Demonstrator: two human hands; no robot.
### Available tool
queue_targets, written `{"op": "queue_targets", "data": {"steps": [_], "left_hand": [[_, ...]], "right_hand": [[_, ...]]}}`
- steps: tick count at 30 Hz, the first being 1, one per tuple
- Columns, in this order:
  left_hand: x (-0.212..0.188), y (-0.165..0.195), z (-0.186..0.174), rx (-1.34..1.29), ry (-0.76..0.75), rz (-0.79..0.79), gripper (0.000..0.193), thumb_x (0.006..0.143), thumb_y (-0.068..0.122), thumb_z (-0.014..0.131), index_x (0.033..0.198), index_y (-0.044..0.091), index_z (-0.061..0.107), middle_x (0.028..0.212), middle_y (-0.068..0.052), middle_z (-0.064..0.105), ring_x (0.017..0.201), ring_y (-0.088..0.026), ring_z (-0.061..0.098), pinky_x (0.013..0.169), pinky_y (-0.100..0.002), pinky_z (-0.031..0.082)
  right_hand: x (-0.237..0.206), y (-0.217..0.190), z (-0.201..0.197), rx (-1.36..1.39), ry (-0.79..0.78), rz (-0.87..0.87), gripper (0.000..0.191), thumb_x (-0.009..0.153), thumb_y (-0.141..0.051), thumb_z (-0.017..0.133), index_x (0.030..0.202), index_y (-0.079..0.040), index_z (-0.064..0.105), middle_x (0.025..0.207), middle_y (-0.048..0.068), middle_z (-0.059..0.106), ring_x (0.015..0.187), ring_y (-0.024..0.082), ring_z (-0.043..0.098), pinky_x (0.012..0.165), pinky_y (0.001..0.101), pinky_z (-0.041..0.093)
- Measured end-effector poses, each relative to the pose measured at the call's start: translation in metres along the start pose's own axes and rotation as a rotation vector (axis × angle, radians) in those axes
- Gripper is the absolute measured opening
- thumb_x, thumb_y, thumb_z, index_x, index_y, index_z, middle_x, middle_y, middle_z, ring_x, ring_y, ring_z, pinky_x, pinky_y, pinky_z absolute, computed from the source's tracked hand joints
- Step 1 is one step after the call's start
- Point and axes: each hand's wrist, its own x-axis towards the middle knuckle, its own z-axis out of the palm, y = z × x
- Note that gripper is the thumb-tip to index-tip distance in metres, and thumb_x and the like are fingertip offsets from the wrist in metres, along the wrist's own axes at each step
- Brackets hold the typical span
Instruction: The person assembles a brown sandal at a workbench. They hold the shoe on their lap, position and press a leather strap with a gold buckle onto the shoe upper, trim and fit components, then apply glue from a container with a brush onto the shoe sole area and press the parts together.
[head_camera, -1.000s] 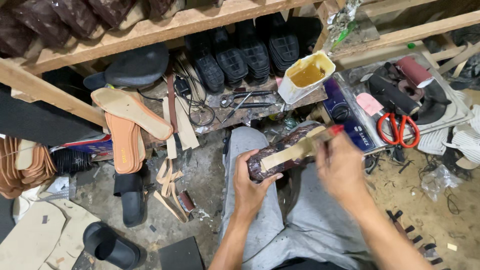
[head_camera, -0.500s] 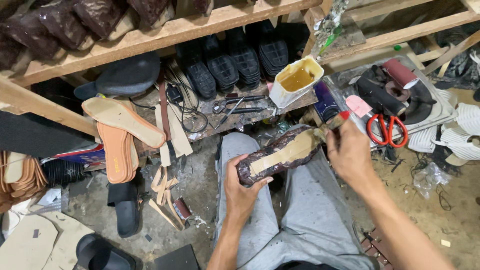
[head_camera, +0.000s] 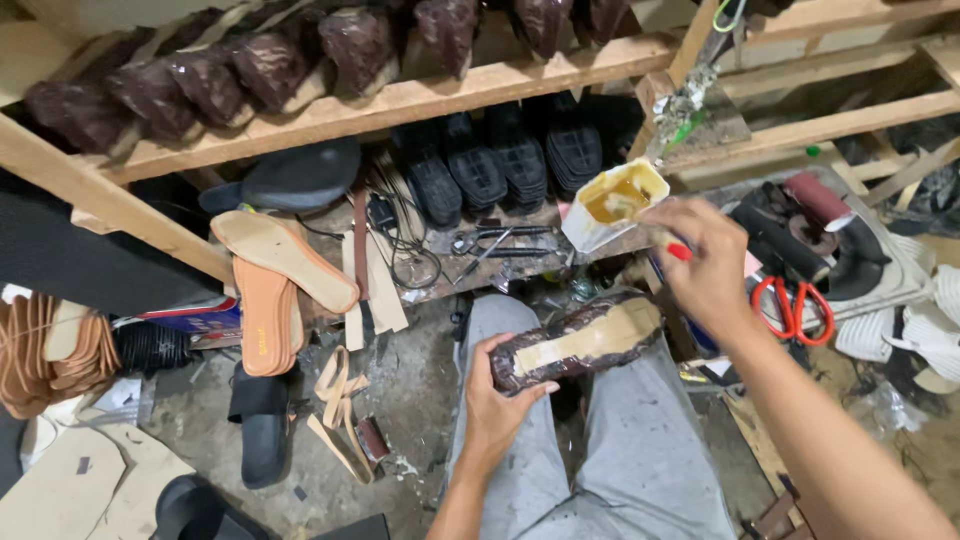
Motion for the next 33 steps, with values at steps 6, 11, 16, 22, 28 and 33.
{"op": "queue_targets", "data": {"steps": [6, 11, 16, 22, 28, 33], "left_hand": [[0.004, -0.005, -0.003, 0.061, 0.003, 0.071, 0.076, 0.065, 0.011, 0.097, 0.128, 0.003, 0.055, 0.115, -0.01, 0.069, 0.105, -0.019, 0.069, 0.093, -0.032, 0.056], [0.008, -0.014, -0.005, 0.089, 0.02, 0.087, 0.079, 0.063, 0.015, 0.098, 0.128, 0.004, 0.055, 0.116, -0.01, 0.07, 0.106, -0.02, 0.07, 0.093, -0.033, 0.056], [0.017, -0.01, -0.007, 0.104, -0.064, 0.07, 0.078, 0.065, 0.012, 0.097, 0.13, 0.004, 0.055, 0.119, -0.012, 0.07, 0.11, -0.021, 0.069, 0.097, -0.033, 0.055], [0.028, 0.004, -0.012, 0.04, -0.222, 0.087, 0.075, 0.069, 0.009, 0.093, 0.134, 0.004, 0.058, 0.125, -0.01, 0.072, 0.115, -0.017, 0.07, 0.1, -0.031, 0.056], [0.005, 0.016, 0.02, -0.078, -0.045, 0.001, 0.068, 0.07, 0.003, 0.091, 0.13, 0.0, 0.059, 0.118, -0.012, 0.072, 0.108, -0.017, 0.069, 0.097, -0.032, 0.056], [-0.034, 0.038, 0.077, -0.475, 0.094, -0.072, 0.074, 0.067, -0.001, 0.087, 0.133, 0.001, 0.055, 0.123, -0.017, 0.066, 0.11, -0.023, 0.068, 0.097, -0.037, 0.056]], "right_hand": [[0.054, 0.086, 0.025, -0.466, -0.132, -0.328, 0.039, 0.082, 0.007, 0.066, 0.118, -0.003, 0.075, 0.115, 0.014, 0.07, 0.11, 0.034, 0.067, 0.094, 0.0413, 0.055], [0.051, 0.12, 0.033, -0.539, -0.303, -0.328, 0.038, 0.075, 0.002, 0.064, 0.111, -0.006, 0.074, 0.106, 0.014, 0.071, 0.103, 0.034, 0.067, 0.089, 0.0437, 0.055], [0.059, 0.11, 0.033, -0.597, -0.349, -0.006, 0.046, 0.091, 0.005, 0.062, 0.135, -0.006, 0.06, 0.097, 0.021, 0.07, 0.094, 0.04, 0.065, 0.084, 0.048, 0.052], [0.036, 0.071, 0.004, -0.066, 0.022, -0.023, 0.072, 0.084, 0.021, 0.051, 0.152, 0.0, 0.041, 0.121, 0.023, 0.065, 0.109, 0.032, 0.067, 0.098, 0.0412, 0.055], [-0.107, -0.024, -0.02, 0.27, 0.482, 0.161, 0.052, 0.109, 0.013, 0.049, 0.155, -0.004, 0.031, 0.118, 0.014, 0.054, 0.098, 0.018, 0.058, 0.092, 0.0303, 0.052], [-0.164, -0.09, -0.016, 0.496, 0.479, 0.181, 0.076, 0.095, -0.012, 0.065, 0.157, -0.005, 0.022, 0.13, 0.018, 0.055, 0.115, 0.023, 0.058, 0.104, 0.0362, 0.05]]}}
